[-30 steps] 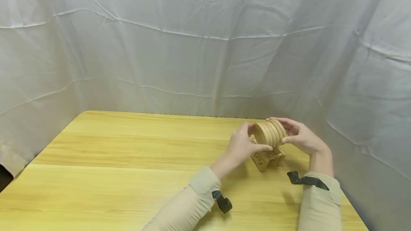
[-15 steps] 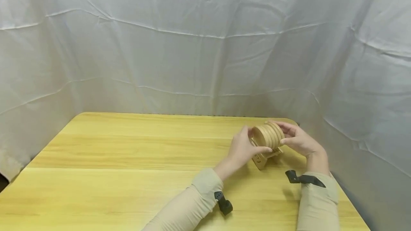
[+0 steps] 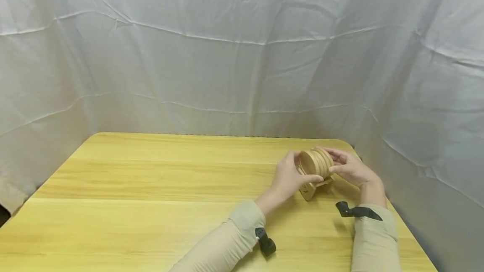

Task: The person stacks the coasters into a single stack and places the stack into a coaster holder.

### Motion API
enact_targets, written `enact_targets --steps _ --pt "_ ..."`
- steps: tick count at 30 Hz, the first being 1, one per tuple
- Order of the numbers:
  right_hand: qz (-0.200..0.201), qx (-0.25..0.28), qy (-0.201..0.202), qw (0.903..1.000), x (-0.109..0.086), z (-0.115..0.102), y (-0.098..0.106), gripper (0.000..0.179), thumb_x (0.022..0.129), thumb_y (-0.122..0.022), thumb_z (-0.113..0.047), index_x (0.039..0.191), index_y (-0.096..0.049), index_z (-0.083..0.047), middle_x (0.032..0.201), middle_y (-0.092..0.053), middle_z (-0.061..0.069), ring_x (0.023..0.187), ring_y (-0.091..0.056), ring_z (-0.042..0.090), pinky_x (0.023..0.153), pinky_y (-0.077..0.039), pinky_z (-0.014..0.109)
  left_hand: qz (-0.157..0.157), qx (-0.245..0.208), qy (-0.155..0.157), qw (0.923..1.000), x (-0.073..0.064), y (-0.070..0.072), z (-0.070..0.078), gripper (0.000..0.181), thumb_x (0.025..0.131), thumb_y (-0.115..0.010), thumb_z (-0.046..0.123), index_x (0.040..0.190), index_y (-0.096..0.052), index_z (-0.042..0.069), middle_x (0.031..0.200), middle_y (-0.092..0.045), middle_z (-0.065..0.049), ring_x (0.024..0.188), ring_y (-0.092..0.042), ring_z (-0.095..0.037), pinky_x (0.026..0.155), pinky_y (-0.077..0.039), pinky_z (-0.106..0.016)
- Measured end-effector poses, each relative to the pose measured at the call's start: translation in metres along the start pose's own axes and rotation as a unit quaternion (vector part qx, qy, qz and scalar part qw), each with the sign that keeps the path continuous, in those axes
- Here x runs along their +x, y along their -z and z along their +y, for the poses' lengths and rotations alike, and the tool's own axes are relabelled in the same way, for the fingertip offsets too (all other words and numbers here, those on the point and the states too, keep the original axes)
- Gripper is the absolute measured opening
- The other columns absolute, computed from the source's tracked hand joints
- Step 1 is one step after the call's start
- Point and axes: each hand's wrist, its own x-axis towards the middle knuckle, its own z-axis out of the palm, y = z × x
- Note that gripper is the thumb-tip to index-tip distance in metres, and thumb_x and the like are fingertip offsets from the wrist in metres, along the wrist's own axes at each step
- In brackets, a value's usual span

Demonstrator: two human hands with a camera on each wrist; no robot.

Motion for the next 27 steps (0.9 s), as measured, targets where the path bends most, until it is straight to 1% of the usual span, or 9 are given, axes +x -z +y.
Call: enact_targets --steps 2,6,14,21,27 --pt "-0.005 0.004 0.007 1.0000 0.0001 0.0000 -0.0004 0.062 0.093 -0.046 0.014 0.151 -0.026 0.003 0.154 -0.041 0.006 0.131 -0.052 0.016 0.102 -0.049 0.030 0.001 -0.003 0.001 1.0000 -0.0006 -0.0011 0.0001 0.073 0.062 -0.087 0.052 0.115 -0.052 0.014 0.104 -0.063 0.003 0.092 -0.060 -0.006 0.078 -0.048 -0.011" --pt "-0.011 0.009 0.013 0.9998 0.0002 -0.0001 -0.0008 0.062 0.093 -0.045 0.015 0.151 -0.025 0.004 0.155 -0.040 0.006 0.132 -0.050 0.017 0.103 -0.049 0.030 0.005 0.002 -0.001 1.0000 -0.0017 -0.0021 -0.0001 0.074 0.062 -0.086 0.053 0.114 -0.051 0.014 0.105 -0.062 0.003 0.093 -0.059 -0.005 0.079 -0.048 -0.011" --pt "0.014 0.026 -0.013 0.9995 -0.0012 0.0000 0.0003 0.064 0.091 -0.045 0.018 0.150 -0.032 -0.002 0.150 -0.047 0.004 0.128 -0.054 0.015 0.100 -0.051 0.029 0.009 0.008 -0.002 0.9999 -0.0022 -0.0040 -0.0015 0.077 0.063 -0.085 0.054 0.119 -0.049 0.014 0.108 -0.061 0.002 0.097 -0.060 -0.006 0.082 -0.049 -0.012" --pt "0.000 0.048 0.000 0.9989 -0.0044 0.0049 0.0013 0.066 0.090 -0.040 0.021 0.152 -0.027 0.001 0.154 -0.042 0.004 0.132 -0.050 0.016 0.105 -0.047 0.029 0.010 0.017 -0.002 0.9998 -0.0032 -0.0062 -0.0017 0.079 0.064 -0.085 0.053 0.121 -0.048 0.014 0.111 -0.062 0.002 0.101 -0.062 -0.008 0.085 -0.050 -0.013" --pt "0.003 0.056 -0.003 0.9984 -0.0068 0.0066 0.0028 0.067 0.091 -0.040 0.020 0.152 -0.028 -0.003 0.153 -0.043 0.002 0.133 -0.050 0.015 0.104 -0.048 0.029 0.013 0.025 -0.002 0.9996 -0.0025 -0.0088 -0.0016 0.081 0.063 -0.086 0.053 0.124 -0.048 0.015 0.114 -0.062 0.002 0.104 -0.061 -0.008 0.087 -0.050 -0.014"
